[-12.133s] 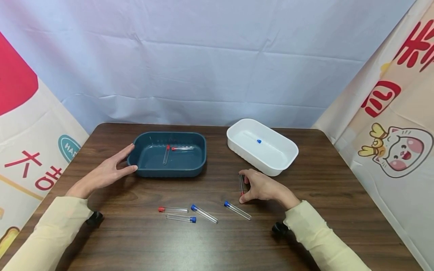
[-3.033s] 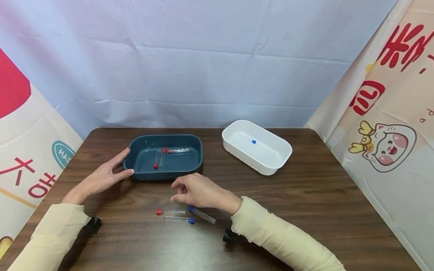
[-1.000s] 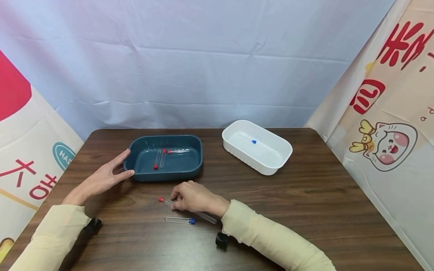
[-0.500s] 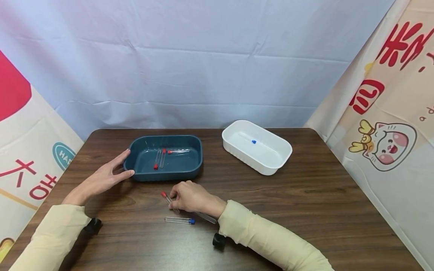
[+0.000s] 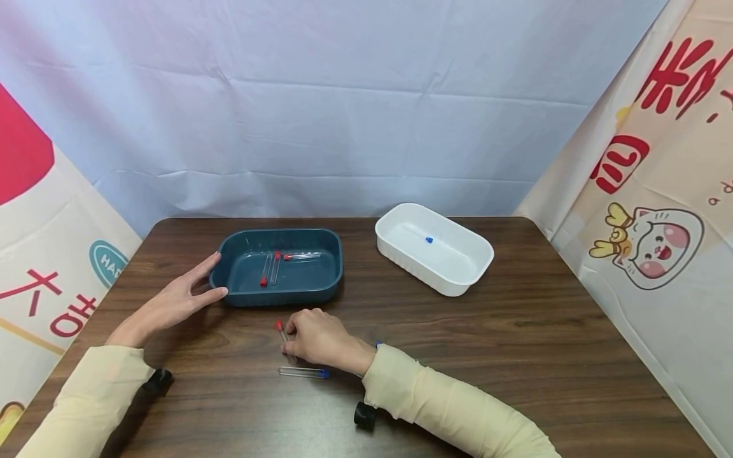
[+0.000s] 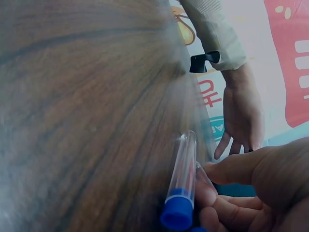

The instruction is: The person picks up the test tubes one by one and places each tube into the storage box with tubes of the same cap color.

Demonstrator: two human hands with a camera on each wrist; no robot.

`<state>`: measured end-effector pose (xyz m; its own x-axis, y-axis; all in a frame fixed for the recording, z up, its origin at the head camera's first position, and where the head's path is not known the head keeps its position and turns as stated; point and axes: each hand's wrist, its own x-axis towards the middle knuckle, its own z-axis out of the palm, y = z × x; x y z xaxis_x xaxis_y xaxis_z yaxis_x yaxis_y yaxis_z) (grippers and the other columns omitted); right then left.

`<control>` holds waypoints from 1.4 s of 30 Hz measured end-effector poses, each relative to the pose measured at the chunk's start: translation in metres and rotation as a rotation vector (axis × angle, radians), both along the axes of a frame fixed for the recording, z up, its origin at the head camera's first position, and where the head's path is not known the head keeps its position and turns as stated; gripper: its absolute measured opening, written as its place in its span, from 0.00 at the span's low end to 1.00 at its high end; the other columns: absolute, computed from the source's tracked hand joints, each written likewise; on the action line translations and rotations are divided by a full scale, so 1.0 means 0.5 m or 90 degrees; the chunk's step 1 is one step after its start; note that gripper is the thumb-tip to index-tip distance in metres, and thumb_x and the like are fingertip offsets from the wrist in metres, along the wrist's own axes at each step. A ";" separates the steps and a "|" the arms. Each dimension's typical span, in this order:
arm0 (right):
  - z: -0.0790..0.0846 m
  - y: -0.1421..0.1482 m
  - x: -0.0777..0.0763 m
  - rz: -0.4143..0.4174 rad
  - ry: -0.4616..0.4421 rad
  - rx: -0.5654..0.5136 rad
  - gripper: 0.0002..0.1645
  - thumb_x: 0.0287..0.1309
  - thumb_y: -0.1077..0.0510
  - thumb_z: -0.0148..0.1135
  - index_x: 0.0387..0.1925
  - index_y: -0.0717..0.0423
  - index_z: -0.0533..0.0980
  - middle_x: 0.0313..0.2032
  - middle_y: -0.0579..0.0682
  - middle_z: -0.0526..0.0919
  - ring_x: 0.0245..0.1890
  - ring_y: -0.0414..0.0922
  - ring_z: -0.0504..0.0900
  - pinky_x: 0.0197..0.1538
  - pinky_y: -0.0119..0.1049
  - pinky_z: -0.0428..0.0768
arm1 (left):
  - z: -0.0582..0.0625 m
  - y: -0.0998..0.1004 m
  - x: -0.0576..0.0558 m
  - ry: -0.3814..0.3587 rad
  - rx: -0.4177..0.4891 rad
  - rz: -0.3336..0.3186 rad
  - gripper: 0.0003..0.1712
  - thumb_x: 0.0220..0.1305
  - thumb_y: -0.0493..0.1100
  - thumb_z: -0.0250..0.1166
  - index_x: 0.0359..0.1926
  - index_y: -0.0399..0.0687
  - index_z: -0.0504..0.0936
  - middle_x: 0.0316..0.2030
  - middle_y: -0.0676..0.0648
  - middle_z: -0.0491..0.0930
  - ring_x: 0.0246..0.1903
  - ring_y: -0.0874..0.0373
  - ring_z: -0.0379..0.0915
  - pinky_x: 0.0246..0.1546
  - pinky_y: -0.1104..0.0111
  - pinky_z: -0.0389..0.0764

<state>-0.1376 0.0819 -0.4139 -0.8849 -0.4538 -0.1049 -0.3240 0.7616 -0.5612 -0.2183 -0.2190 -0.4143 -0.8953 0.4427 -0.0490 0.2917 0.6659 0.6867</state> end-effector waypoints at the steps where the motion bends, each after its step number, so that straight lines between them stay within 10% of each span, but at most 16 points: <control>1: 0.000 -0.001 0.001 -0.002 0.007 0.000 0.13 0.61 0.55 0.75 0.46 0.55 0.87 0.23 0.35 0.83 0.24 0.28 0.78 0.30 0.27 0.78 | 0.000 0.000 0.000 0.001 -0.001 0.001 0.54 0.73 0.64 0.61 0.84 0.52 0.40 0.82 0.41 0.40 0.68 0.31 0.66 0.68 0.32 0.58; 11: -0.001 0.001 0.003 -0.011 0.007 -0.003 0.16 0.62 0.53 0.74 0.48 0.57 0.86 0.22 0.35 0.80 0.23 0.29 0.77 0.31 0.27 0.78 | -0.001 0.003 0.001 0.001 -0.006 0.002 0.54 0.74 0.64 0.61 0.84 0.52 0.40 0.82 0.40 0.40 0.71 0.31 0.62 0.68 0.32 0.56; 28: 0.010 0.037 -0.047 0.157 -0.030 0.003 0.47 0.57 0.50 0.79 0.72 0.59 0.68 0.41 0.47 0.76 0.39 0.39 0.72 0.42 0.31 0.73 | 0.001 0.002 0.000 0.004 -0.007 0.002 0.54 0.73 0.64 0.61 0.84 0.51 0.40 0.82 0.39 0.40 0.66 0.31 0.69 0.68 0.32 0.57; 42: 0.011 0.033 -0.056 0.185 -0.034 0.065 0.52 0.54 0.44 0.80 0.74 0.55 0.68 0.41 0.44 0.75 0.39 0.39 0.71 0.40 0.29 0.72 | -0.002 0.003 0.000 -0.005 -0.009 0.010 0.55 0.73 0.63 0.61 0.84 0.52 0.39 0.82 0.40 0.40 0.77 0.31 0.44 0.69 0.31 0.53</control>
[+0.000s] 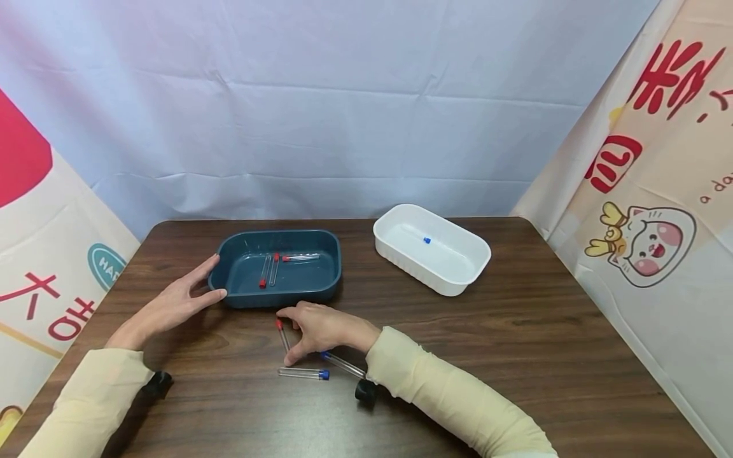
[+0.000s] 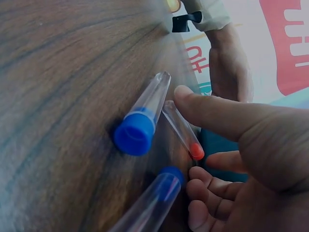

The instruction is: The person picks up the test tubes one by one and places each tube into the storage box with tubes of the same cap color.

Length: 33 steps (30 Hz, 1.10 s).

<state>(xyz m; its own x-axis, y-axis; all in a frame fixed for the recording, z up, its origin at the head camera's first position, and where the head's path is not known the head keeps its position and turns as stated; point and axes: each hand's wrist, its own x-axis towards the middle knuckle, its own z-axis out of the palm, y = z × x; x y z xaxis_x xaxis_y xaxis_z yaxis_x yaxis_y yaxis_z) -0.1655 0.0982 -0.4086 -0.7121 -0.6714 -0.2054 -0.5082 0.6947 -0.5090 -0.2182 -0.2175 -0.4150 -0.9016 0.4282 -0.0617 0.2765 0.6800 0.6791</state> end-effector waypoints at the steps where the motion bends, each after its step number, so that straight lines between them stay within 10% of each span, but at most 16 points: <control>1: 0.000 -0.001 0.000 0.001 0.000 0.004 0.52 0.54 0.43 0.81 0.74 0.54 0.68 0.41 0.44 0.74 0.39 0.39 0.70 0.40 0.29 0.72 | 0.000 0.000 0.000 0.000 0.000 0.000 0.55 0.73 0.63 0.61 0.84 0.52 0.39 0.82 0.40 0.40 0.77 0.31 0.43 0.69 0.31 0.53; 33: 0.005 0.000 -0.002 0.028 0.004 0.022 0.54 0.50 0.41 0.82 0.75 0.50 0.67 0.42 0.43 0.74 0.39 0.38 0.70 0.38 0.28 0.71 | -0.001 0.000 0.001 0.006 0.001 -0.003 0.54 0.74 0.62 0.61 0.84 0.51 0.39 0.82 0.39 0.40 0.75 0.30 0.49 0.68 0.30 0.56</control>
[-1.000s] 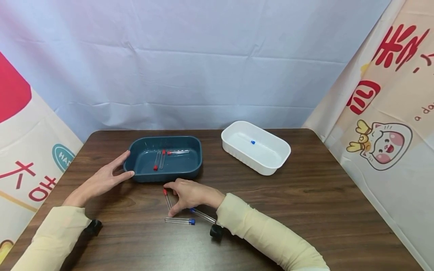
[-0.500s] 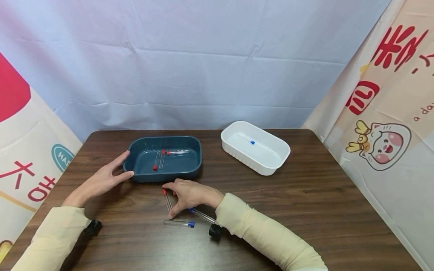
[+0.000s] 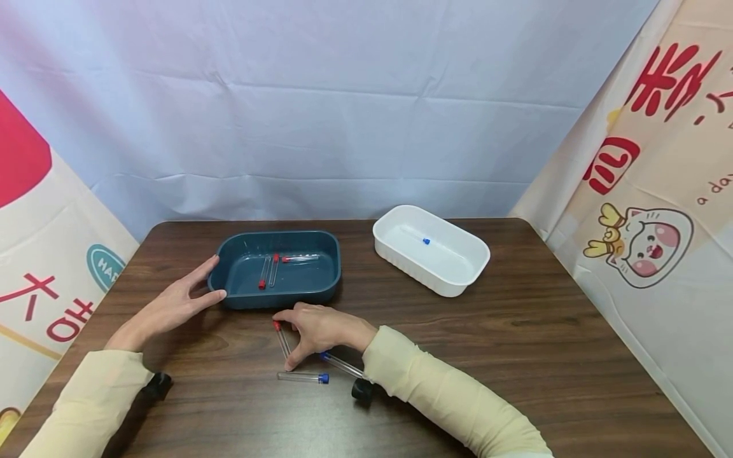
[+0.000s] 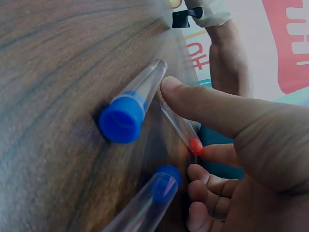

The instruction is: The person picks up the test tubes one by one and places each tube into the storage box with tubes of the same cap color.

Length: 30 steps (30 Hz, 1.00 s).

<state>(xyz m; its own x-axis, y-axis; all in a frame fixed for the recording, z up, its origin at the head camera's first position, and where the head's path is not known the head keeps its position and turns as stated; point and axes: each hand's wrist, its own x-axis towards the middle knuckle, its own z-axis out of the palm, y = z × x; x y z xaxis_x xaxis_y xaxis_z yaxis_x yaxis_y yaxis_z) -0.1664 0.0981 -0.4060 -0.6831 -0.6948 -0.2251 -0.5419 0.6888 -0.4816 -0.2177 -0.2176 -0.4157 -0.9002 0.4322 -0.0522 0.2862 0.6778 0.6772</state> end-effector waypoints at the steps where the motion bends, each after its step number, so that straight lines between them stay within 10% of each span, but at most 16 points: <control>1: 0.000 0.000 0.000 0.000 0.001 0.001 0.54 0.50 0.41 0.82 0.75 0.50 0.68 0.42 0.42 0.74 0.40 0.37 0.70 0.38 0.28 0.71 | 0.000 0.000 0.000 0.000 0.000 0.000 0.54 0.74 0.62 0.61 0.84 0.51 0.39 0.82 0.39 0.40 0.75 0.30 0.49 0.68 0.30 0.56; 30: -0.005 0.001 -0.003 0.007 0.016 0.017 0.52 0.49 0.41 0.82 0.73 0.51 0.69 0.45 0.41 0.74 0.42 0.37 0.71 0.41 0.27 0.73 | 0.000 0.000 0.002 -0.003 0.006 -0.003 0.54 0.74 0.63 0.61 0.84 0.52 0.39 0.82 0.39 0.40 0.77 0.31 0.45 0.68 0.30 0.54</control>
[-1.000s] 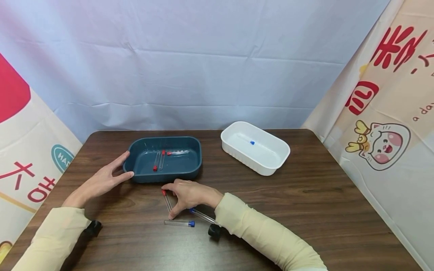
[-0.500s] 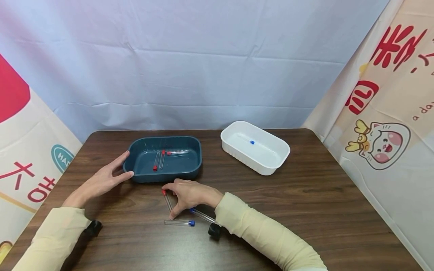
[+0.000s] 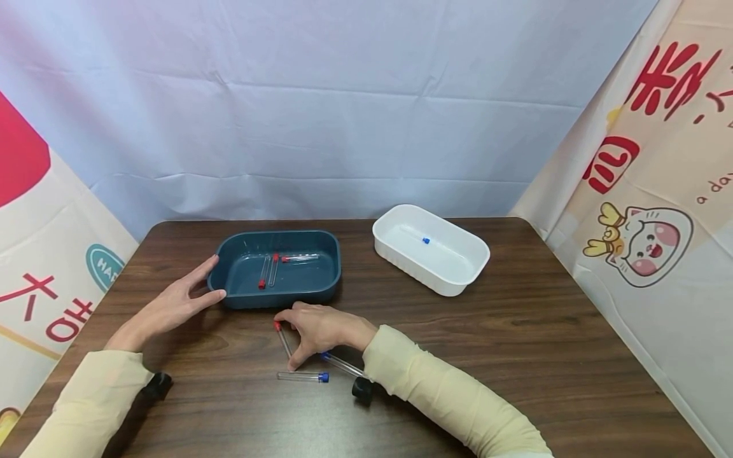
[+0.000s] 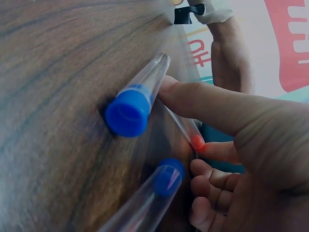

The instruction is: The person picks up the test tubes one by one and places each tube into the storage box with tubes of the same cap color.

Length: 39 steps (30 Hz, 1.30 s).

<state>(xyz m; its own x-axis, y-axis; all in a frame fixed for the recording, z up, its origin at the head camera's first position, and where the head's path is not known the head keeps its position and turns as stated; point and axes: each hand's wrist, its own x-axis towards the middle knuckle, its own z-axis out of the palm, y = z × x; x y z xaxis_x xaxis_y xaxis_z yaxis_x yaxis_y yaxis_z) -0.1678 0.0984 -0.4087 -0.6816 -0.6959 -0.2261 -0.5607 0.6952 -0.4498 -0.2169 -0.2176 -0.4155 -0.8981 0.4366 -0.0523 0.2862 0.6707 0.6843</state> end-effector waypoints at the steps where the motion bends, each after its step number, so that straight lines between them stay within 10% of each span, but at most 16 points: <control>1: 0.000 0.000 0.000 0.002 0.003 0.000 0.52 0.50 0.41 0.82 0.72 0.52 0.69 0.45 0.41 0.74 0.42 0.37 0.71 0.41 0.27 0.73 | 0.000 0.000 0.000 -0.001 0.000 0.000 0.54 0.74 0.63 0.61 0.84 0.52 0.39 0.82 0.39 0.40 0.77 0.31 0.45 0.68 0.30 0.54; 20: 0.004 0.018 0.001 0.048 -0.041 -0.121 0.44 0.54 0.43 0.80 0.66 0.56 0.71 0.46 0.47 0.74 0.40 0.39 0.73 0.40 0.26 0.75 | 0.002 0.000 -0.002 -0.007 -0.003 0.000 0.54 0.74 0.63 0.60 0.84 0.53 0.38 0.82 0.40 0.39 0.77 0.31 0.45 0.68 0.30 0.54; 39: 0.076 0.030 0.004 0.043 -0.033 -0.197 0.46 0.56 0.47 0.80 0.70 0.57 0.68 0.54 0.54 0.76 0.46 0.45 0.78 0.50 0.34 0.79 | 0.002 0.001 -0.002 -0.002 -0.012 0.002 0.54 0.74 0.63 0.60 0.84 0.53 0.38 0.82 0.39 0.40 0.77 0.31 0.44 0.68 0.30 0.53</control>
